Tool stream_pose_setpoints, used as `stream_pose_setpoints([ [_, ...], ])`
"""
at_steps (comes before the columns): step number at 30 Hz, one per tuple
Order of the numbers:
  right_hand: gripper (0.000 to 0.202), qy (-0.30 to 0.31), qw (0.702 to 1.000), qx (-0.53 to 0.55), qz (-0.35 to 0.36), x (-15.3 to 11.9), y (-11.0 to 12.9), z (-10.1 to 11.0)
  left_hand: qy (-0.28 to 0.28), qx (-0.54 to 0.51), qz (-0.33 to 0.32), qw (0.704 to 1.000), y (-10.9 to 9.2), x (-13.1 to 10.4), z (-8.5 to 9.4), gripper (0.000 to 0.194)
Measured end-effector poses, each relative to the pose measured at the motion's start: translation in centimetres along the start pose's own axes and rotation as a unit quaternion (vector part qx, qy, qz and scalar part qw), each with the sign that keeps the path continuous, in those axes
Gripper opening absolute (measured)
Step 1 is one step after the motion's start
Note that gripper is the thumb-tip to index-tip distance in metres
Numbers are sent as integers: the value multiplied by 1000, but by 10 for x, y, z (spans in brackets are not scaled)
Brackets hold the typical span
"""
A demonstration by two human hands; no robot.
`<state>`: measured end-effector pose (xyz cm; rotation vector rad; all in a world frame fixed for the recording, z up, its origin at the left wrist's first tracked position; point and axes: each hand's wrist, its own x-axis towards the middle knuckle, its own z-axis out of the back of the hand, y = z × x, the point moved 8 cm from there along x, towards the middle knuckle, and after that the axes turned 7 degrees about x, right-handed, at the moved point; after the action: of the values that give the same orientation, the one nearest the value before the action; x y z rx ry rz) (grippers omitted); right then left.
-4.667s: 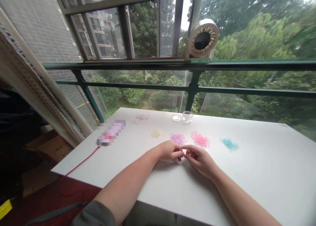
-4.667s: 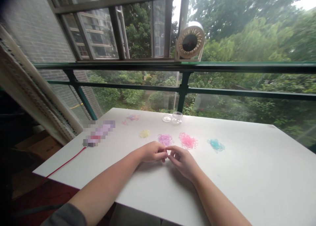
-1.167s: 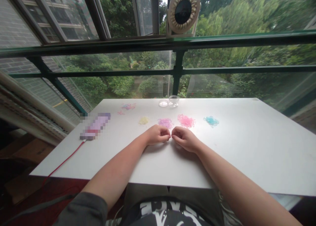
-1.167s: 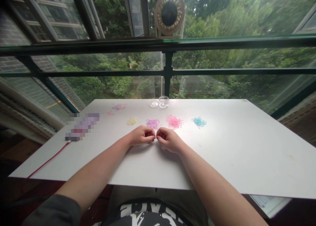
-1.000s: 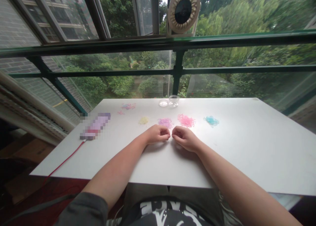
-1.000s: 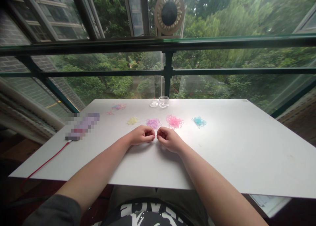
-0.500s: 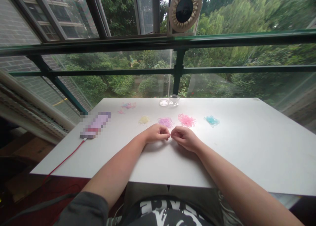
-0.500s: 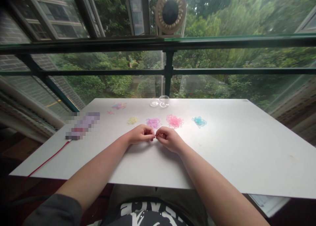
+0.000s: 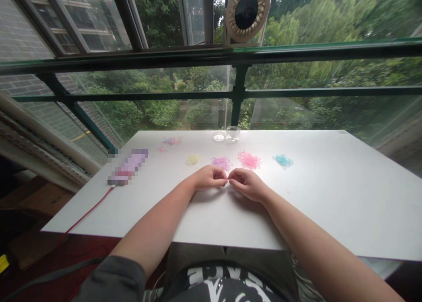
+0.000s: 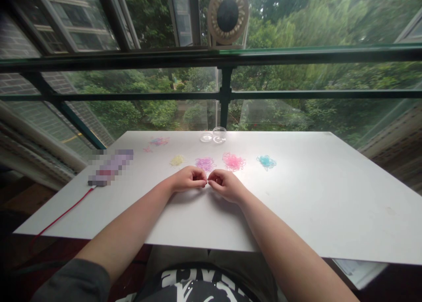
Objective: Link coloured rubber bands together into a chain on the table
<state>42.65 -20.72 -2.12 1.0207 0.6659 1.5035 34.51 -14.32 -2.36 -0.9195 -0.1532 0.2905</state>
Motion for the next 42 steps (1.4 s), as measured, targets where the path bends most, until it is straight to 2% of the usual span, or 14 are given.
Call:
stream_pose_setpoints([
  [14, 10, -5, 1000, 7, 1, -1, 2, 0, 6, -29, 4, 1000, 4, 1, -2, 18],
  [24, 5, -42, 998, -40, 38, 0, 8, 7, 6, 3, 7, 1000, 5, 2, -2, 18],
  [34, 9, -39, 995, -66, 61, -2, 15, 6, 16, 4, 9, 1000, 2, 1, -3, 17],
  [42, 8, -41, 996, -61, 54, -1, 14, 8, 11, 15, 12, 1000, 1, 0, -2, 17],
])
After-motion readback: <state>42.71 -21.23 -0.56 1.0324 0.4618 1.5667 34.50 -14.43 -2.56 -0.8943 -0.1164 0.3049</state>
